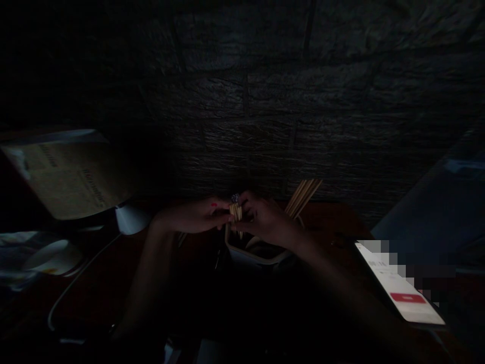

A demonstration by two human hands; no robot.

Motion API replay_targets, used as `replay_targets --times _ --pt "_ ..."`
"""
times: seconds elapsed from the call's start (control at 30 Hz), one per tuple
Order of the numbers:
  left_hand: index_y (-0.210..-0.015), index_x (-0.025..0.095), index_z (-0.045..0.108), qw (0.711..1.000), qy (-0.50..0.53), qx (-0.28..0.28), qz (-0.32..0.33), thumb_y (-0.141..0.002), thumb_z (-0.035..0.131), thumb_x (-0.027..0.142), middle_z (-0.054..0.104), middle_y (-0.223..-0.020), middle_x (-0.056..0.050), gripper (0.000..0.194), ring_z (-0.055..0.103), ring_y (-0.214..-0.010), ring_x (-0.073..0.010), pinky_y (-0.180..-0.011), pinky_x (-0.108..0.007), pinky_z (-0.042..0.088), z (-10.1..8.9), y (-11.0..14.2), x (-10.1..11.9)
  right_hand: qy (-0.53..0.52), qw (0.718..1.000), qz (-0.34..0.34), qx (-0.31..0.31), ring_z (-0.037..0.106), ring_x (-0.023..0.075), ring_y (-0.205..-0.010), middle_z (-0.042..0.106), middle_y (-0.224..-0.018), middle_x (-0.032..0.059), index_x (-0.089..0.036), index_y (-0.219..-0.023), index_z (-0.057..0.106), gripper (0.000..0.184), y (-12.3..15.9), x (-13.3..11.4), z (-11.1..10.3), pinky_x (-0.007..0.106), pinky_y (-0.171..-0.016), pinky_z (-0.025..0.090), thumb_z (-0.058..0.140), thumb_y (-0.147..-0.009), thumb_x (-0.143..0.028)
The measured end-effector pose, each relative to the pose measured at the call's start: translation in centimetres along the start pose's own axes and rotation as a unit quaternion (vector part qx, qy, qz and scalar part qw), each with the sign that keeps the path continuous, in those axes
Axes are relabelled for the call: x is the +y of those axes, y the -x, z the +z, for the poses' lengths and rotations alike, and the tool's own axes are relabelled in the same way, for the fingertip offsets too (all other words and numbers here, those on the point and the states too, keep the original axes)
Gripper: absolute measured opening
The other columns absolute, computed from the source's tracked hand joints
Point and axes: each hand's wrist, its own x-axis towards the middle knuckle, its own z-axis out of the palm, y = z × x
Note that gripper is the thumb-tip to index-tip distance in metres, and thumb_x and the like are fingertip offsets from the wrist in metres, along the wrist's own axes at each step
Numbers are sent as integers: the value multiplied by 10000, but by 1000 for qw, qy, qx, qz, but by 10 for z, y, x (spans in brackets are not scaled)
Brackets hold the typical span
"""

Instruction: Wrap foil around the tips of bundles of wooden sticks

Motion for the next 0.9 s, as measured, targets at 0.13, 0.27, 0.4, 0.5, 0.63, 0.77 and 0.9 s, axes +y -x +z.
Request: replay_targets --times 0.13,0.27,0.4,0.5,0.63,0.77,0.9 --pt "-942 128 693 999 -36 18 -24 -983 406 370 663 -772 -33 378 588 -684 -129 -631 -217 446 0 3 8 57 998 3 31 674 191 -829 719 -945 45 -197 -1006 562 298 -1 -3 6 278 -668 450 742 -800 -314" --pt "-906 132 707 998 -39 42 -37 -980 413 407 656 -710 -24 409 591 -651 -127 -625 -220 450 1 4 6 98 994 -13 46 639 173 -786 711 -904 36 -190 -979 616 179 -3 -4 7 274 -667 417 681 -847 -290" --pt "-1063 168 696 999 13 38 -10 -957 507 371 719 -886 -26 297 639 -796 -140 -710 -220 484 0 2 2 77 996 -40 25 639 158 -783 729 -923 26 -193 -1043 678 179 -3 -2 2 263 -702 425 609 -911 -291" --pt "-1053 167 686 997 70 44 11 -915 587 295 728 -1021 -35 212 646 -952 -160 -820 -242 497 -3 -1 0 53 998 -37 16 648 160 -783 738 -907 19 -198 -1077 709 231 -1 -2 -4 262 -715 435 606 -925 -338" --pt "-951 139 693 995 89 51 8 -914 569 272 736 -913 -36 185 648 -845 -139 -760 -223 493 -4 -6 -3 70 997 -22 24 650 173 -820 743 -929 32 -198 -1031 733 190 2 -3 -13 279 -763 444 618 -919 -300" --pt "-938 130 710 996 65 58 0 -924 550 297 730 -918 -42 232 629 -833 -144 -761 -232 482 -2 -9 -3 76 997 -17 15 631 161 -762 729 -854 19 -193 -960 727 138 3 -5 -20 275 -734 445 619 -911 -264" --pt "-922 131 707 994 76 79 0 -929 542 311 718 -913 -35 244 623 -865 -153 -788 -237 479 -2 -10 3 74 997 -12 18 646 168 -801 725 -895 23 -192 -981 703 124 5 -7 -25 278 -745 450 612 -907 -231"
